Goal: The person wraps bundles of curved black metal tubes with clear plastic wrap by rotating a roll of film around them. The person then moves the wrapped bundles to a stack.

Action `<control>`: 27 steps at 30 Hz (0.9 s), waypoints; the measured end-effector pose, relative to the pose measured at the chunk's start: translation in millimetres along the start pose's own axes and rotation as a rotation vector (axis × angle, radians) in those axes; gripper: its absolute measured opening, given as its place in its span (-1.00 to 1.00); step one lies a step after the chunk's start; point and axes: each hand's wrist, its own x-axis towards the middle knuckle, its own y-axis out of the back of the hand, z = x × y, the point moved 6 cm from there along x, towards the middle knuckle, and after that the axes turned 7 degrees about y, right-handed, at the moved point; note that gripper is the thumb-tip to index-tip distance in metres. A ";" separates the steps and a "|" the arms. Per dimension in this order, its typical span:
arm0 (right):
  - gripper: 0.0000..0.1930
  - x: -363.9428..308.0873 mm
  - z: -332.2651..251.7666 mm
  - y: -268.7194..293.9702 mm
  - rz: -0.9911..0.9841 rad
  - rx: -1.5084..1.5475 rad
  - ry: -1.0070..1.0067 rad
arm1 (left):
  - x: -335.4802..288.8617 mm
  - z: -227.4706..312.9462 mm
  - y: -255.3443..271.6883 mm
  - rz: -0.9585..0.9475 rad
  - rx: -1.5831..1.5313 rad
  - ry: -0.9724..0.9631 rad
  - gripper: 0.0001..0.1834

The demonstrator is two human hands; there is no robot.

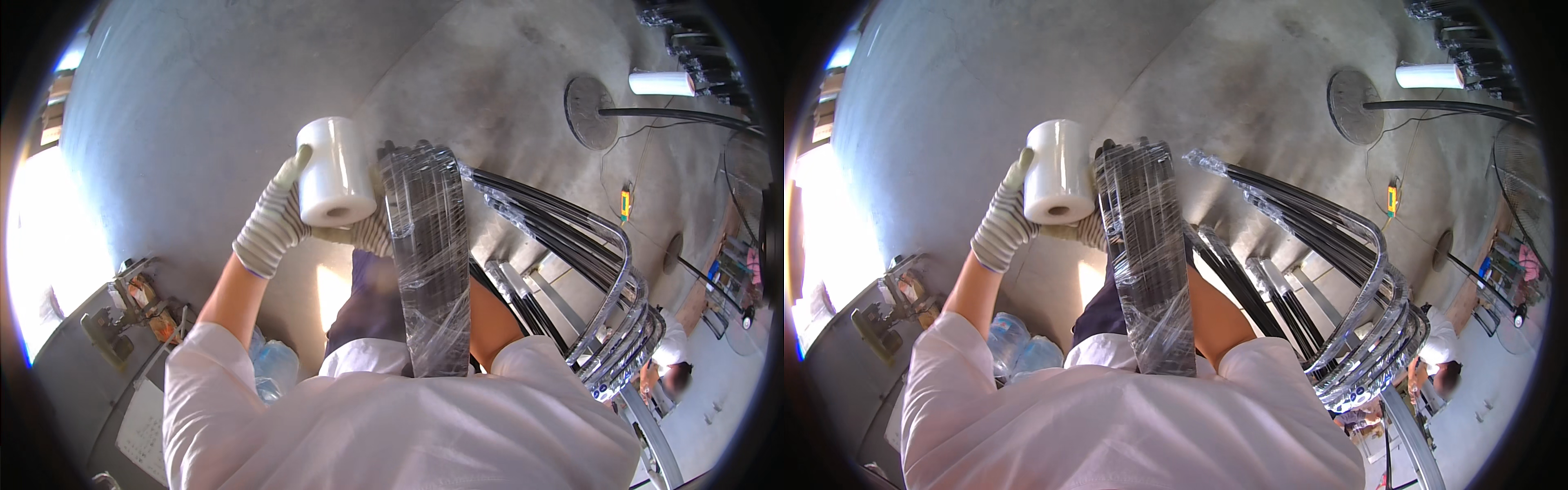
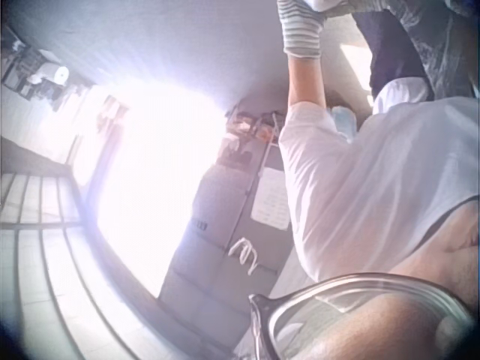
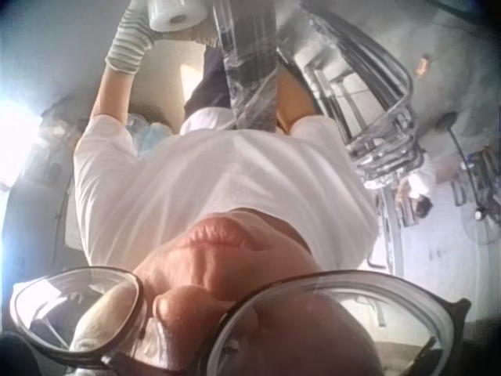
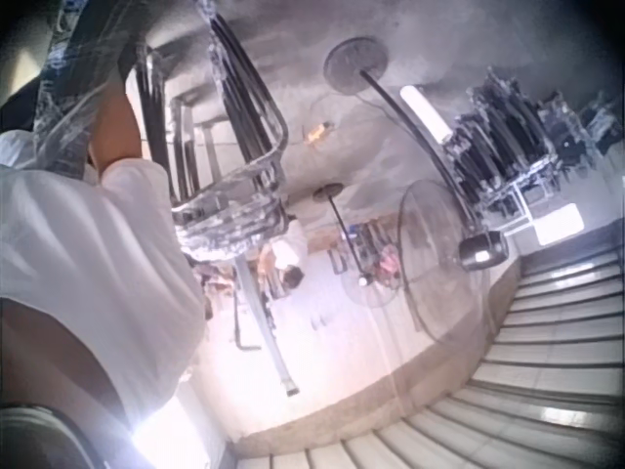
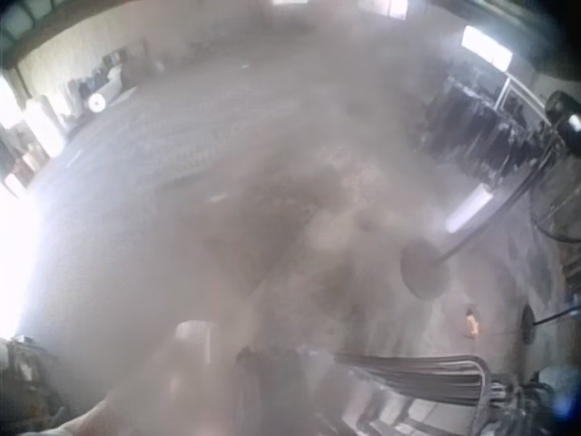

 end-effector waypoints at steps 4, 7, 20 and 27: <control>-0.49 -3.7 -24.5 3.4 -0.013 -0.142 0.001 | 21.2 2.5 -24.4 -0.069 0.027 0.130 -0.16; -0.46 -6.2 -52.6 4.0 -0.036 -0.305 0.002 | 36.8 10.6 -46.0 -0.044 0.033 0.100 -0.15; -0.35 -84.0 -305.6 -152.2 -0.237 -0.365 0.373 | 78.4 18.6 -148.4 0.215 0.669 -0.117 -0.34; -0.42 -55.1 -308.0 -145.6 -0.206 -0.189 0.228 | 137.5 19.7 -94.4 -0.635 0.426 -0.377 -0.67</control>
